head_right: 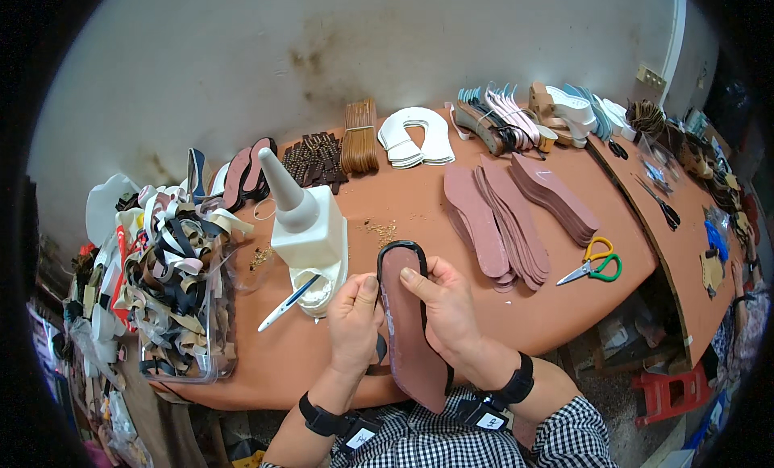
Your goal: The recorder applies glue to the edges of shoe insoles using a small brush and then attaches a black trim around the edge.
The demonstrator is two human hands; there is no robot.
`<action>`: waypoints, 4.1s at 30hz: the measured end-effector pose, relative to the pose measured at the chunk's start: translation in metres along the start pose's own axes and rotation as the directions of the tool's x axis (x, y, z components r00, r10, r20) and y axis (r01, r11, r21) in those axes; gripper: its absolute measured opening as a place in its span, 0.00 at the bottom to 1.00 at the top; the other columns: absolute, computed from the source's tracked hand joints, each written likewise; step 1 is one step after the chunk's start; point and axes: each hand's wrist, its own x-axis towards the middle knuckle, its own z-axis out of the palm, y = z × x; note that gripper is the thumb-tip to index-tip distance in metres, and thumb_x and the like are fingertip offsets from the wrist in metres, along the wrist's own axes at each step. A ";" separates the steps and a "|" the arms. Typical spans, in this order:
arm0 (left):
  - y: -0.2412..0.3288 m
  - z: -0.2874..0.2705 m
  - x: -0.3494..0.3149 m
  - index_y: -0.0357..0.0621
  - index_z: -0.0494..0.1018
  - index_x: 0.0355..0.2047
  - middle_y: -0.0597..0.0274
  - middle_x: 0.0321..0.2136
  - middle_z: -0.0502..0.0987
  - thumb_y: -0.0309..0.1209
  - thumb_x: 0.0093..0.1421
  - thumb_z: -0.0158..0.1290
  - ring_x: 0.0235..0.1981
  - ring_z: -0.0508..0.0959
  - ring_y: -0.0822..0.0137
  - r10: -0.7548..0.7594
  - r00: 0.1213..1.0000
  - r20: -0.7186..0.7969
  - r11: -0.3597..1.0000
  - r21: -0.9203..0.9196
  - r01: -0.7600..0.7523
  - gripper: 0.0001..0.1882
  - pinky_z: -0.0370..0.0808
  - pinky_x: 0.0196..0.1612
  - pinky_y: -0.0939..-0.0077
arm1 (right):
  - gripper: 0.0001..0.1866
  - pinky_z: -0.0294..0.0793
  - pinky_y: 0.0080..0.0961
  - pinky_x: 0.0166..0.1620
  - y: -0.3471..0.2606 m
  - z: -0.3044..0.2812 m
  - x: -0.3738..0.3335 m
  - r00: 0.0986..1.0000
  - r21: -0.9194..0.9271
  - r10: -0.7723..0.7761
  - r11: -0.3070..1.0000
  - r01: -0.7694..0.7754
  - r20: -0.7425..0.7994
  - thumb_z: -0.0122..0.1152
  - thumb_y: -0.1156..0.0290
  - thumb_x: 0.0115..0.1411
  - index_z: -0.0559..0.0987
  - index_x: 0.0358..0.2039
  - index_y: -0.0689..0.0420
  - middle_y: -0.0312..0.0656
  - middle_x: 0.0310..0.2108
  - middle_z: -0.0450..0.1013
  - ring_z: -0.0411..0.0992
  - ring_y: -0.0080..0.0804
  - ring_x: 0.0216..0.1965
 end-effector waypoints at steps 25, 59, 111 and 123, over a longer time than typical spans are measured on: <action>0.006 0.000 -0.004 0.36 0.70 0.28 0.68 0.18 0.66 0.31 0.60 0.44 0.16 0.60 0.78 0.051 0.996 0.079 0.974 0.216 -0.067 0.11 0.57 0.19 0.84 | 0.03 0.72 0.17 0.34 0.002 0.001 -0.005 0.998 0.037 -0.047 0.998 0.048 -0.029 0.54 0.78 0.54 0.71 0.30 0.59 0.37 0.29 0.72 0.70 0.21 0.29; 0.001 -0.006 -0.003 0.35 0.74 0.25 0.66 0.20 0.68 0.26 0.52 0.54 0.20 0.66 0.78 -0.013 0.989 0.149 0.969 0.247 -0.024 0.05 0.63 0.22 0.84 | 0.03 0.68 0.16 0.29 -0.005 -0.013 0.010 0.996 -0.010 0.016 1.000 -0.016 -0.083 0.60 0.77 0.50 0.75 0.25 0.58 0.33 0.24 0.71 0.69 0.18 0.25; 0.005 -0.014 0.007 0.33 0.72 0.23 0.66 0.21 0.69 0.25 0.53 0.53 0.18 0.68 0.79 -0.112 0.954 0.278 0.913 0.408 -0.012 0.06 0.64 0.19 0.87 | 0.09 0.71 0.23 0.35 -0.002 -0.022 0.007 0.988 0.135 0.150 0.979 -0.152 0.021 0.59 0.73 0.51 0.71 0.33 0.58 0.35 0.29 0.70 0.70 0.24 0.30; 0.005 -0.023 0.010 0.36 0.74 0.29 0.71 0.17 0.70 0.27 0.52 0.55 0.14 0.63 0.83 -0.361 0.899 0.249 0.933 0.089 0.349 0.06 0.56 0.15 0.91 | 0.11 0.69 0.22 0.38 0.008 -0.034 0.009 0.996 -0.061 0.048 0.997 -0.052 -0.076 0.61 0.74 0.50 0.71 0.34 0.58 0.35 0.31 0.70 0.68 0.24 0.33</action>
